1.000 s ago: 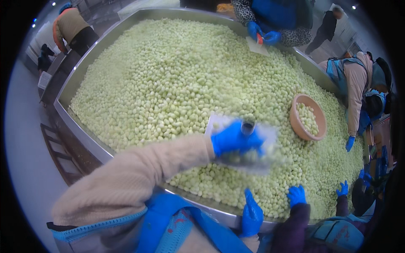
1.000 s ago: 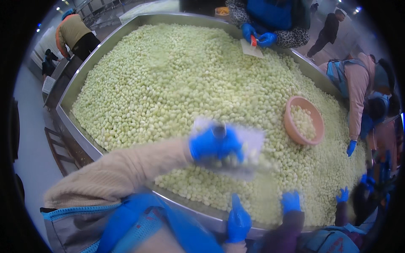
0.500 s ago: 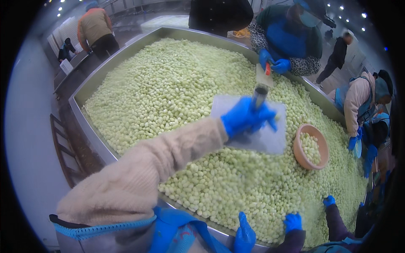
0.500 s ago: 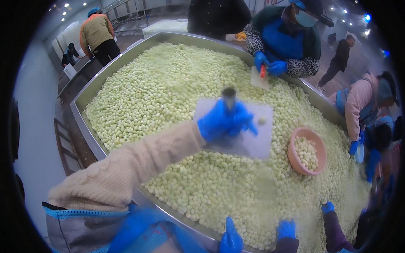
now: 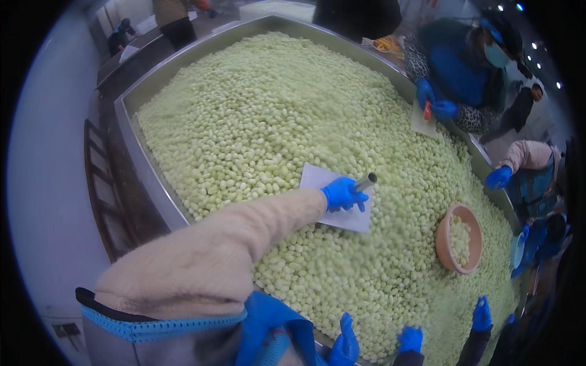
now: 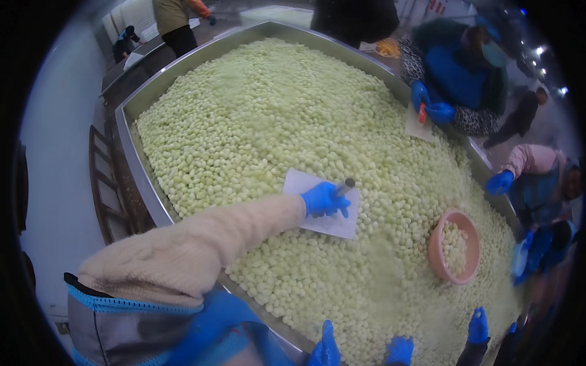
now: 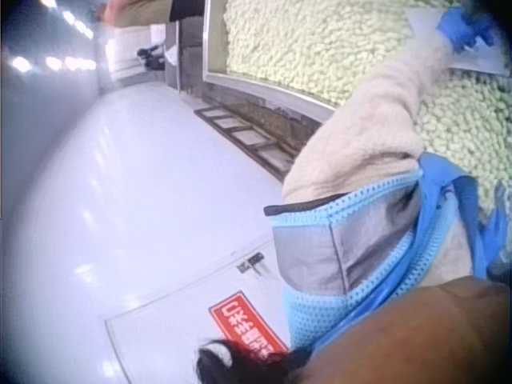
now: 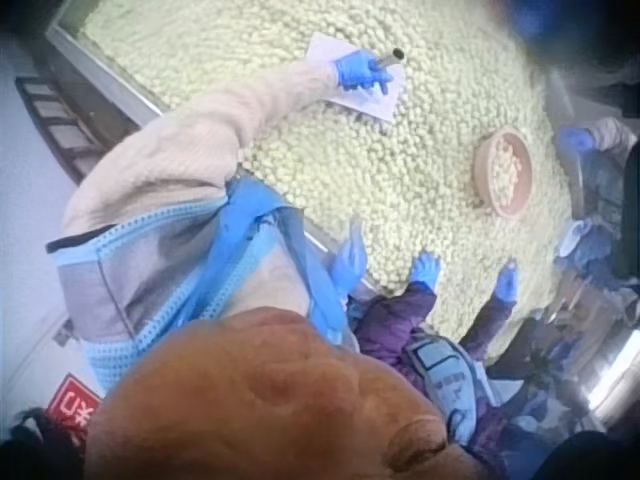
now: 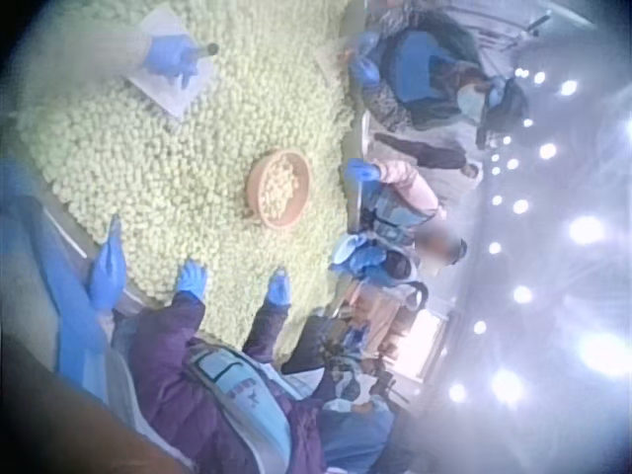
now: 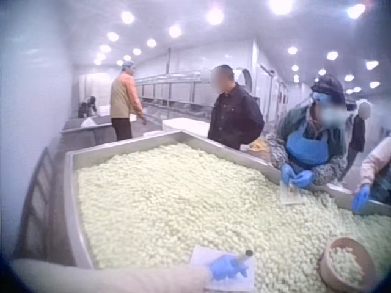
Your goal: The person uses a metal scraper and gloved hands to move and sort pale green food items in a large rotating metal tub. They repeatedly scrape, lift, and redistribute the items while other workers perform similar actions nearby.
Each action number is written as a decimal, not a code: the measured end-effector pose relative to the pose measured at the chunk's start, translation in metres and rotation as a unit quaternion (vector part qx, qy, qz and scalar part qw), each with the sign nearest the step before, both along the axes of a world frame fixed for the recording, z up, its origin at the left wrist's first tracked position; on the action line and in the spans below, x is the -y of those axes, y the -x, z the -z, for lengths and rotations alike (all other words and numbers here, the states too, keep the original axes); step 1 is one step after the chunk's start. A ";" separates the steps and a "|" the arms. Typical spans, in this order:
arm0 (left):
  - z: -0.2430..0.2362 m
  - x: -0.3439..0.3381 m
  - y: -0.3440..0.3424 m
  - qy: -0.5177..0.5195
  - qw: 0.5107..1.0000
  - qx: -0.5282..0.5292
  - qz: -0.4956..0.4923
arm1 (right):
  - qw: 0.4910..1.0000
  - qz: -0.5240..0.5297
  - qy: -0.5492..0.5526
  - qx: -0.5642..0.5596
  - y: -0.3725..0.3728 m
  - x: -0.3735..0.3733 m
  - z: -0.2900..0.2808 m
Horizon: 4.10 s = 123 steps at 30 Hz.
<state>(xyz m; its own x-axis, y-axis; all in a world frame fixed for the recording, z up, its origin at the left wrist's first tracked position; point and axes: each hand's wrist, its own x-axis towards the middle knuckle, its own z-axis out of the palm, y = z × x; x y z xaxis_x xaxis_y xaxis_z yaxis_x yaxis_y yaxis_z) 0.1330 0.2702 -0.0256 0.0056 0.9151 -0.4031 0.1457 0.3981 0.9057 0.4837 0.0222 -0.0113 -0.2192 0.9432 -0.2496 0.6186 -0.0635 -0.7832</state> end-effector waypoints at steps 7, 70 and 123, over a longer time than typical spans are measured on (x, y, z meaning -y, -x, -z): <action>-0.137 0.060 0.096 -0.288 0.947 0.125 -0.065 | 0.997 0.005 0.072 -0.035 -0.012 0.004 0.021; -0.002 0.139 0.042 -0.234 0.756 0.574 -0.209 | 0.917 -0.305 -0.192 0.173 -0.001 -0.174 0.036; -0.002 0.226 0.066 0.034 0.876 -0.464 0.125 | 0.804 -0.428 -0.365 0.193 0.260 -0.173 0.081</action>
